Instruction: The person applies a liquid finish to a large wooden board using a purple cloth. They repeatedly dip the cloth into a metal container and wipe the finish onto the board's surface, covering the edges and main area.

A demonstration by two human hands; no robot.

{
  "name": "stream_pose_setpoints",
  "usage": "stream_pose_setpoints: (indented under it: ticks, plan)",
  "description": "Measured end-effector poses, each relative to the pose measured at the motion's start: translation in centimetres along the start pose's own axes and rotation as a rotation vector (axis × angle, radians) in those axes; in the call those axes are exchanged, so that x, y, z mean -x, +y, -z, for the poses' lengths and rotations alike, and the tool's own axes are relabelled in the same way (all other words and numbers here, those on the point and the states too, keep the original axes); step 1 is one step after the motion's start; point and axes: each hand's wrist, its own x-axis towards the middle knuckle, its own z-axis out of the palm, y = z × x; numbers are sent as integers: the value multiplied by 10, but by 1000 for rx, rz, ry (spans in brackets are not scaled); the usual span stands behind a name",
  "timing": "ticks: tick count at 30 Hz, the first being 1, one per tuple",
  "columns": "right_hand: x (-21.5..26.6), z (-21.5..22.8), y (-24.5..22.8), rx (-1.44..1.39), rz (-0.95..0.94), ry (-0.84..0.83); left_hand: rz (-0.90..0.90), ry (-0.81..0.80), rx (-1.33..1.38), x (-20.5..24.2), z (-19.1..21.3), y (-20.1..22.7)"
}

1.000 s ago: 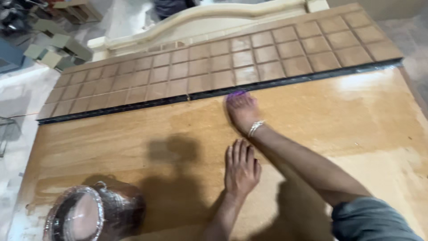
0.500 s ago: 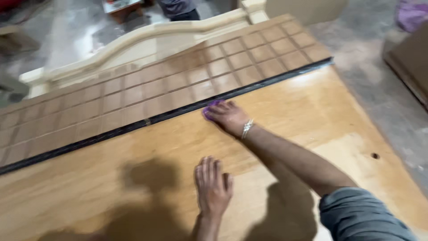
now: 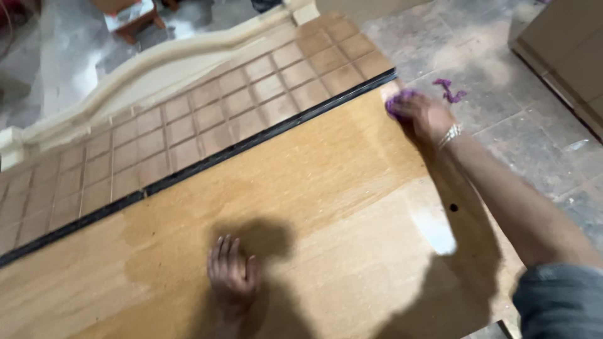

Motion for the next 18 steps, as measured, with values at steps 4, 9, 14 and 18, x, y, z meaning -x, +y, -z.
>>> stream_pose_setpoints:
  ticks: [4, 9, 14, 18]
  plan:
    - [143, 67, -53, 38, 30, -84, 14, -10, -24, 1, -2, 2]
    - [255, 123, -103, 86, -153, -318, 24, -15, -51, -2, -4, 6]
    - [194, 95, -70, 135, 10, -299, 12, 9, -56, 0, -2, 10]
    - [68, 41, -29, 163, 159, -69, 25, 24, -96, 1, 0, 9]
